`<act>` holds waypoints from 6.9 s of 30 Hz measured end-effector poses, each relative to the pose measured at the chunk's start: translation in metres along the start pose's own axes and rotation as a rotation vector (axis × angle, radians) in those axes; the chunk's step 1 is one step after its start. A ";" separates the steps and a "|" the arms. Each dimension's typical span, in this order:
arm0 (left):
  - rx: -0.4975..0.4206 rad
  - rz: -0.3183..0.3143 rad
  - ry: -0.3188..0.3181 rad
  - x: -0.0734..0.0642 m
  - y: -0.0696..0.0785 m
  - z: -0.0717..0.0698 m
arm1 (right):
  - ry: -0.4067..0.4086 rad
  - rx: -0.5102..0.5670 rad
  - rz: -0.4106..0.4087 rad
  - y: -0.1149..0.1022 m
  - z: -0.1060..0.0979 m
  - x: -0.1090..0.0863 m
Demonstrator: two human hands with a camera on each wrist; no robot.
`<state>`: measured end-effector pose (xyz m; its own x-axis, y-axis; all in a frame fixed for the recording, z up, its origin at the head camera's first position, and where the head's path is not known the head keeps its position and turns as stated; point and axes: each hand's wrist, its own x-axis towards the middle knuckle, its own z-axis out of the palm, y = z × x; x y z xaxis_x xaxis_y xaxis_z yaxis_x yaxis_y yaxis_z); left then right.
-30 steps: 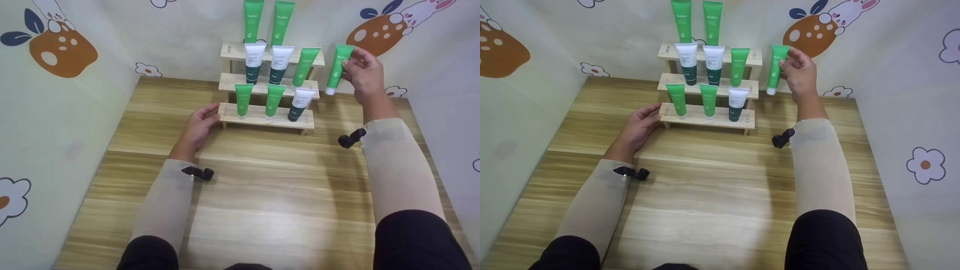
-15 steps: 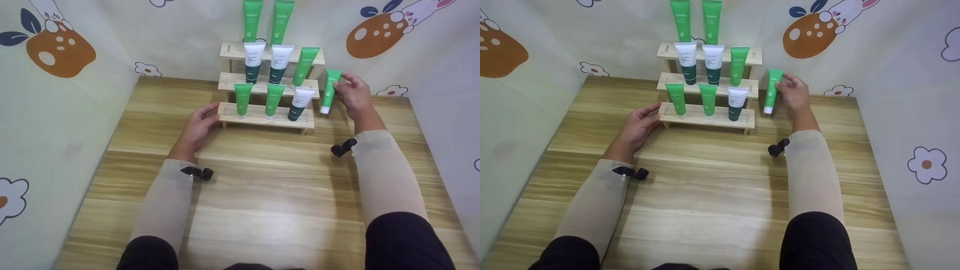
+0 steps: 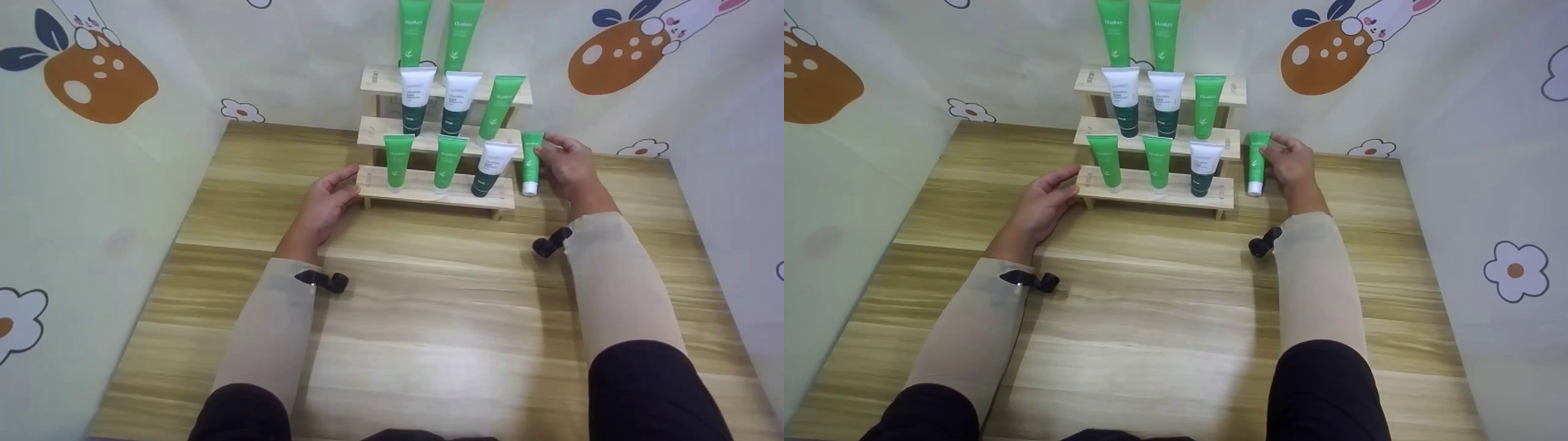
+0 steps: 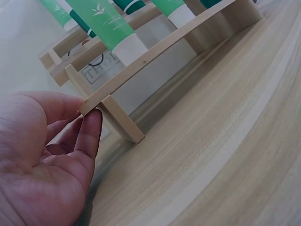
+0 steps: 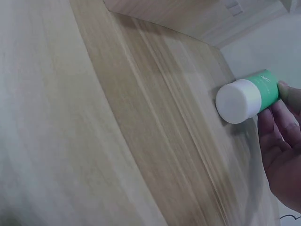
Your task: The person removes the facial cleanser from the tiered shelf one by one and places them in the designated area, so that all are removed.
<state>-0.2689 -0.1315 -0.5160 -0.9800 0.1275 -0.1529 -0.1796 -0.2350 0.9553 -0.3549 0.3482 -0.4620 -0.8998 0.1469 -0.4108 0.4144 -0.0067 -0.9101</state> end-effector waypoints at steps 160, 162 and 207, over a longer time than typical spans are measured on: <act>0.014 -0.016 0.007 0.002 0.000 -0.001 | 0.054 0.197 -0.318 -0.124 -0.015 -0.072; 0.004 -0.014 0.005 0.001 -0.001 0.001 | 0.065 0.196 -0.284 -0.115 -0.023 -0.068; -0.020 -0.018 0.006 -0.001 -0.001 0.000 | 0.164 0.129 -0.112 -0.003 -0.051 -0.006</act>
<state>-0.2681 -0.1317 -0.5169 -0.9771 0.1256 -0.1717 -0.1988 -0.2521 0.9471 -0.3434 0.3981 -0.4537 -0.9006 0.3129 -0.3015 0.2825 -0.1058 -0.9534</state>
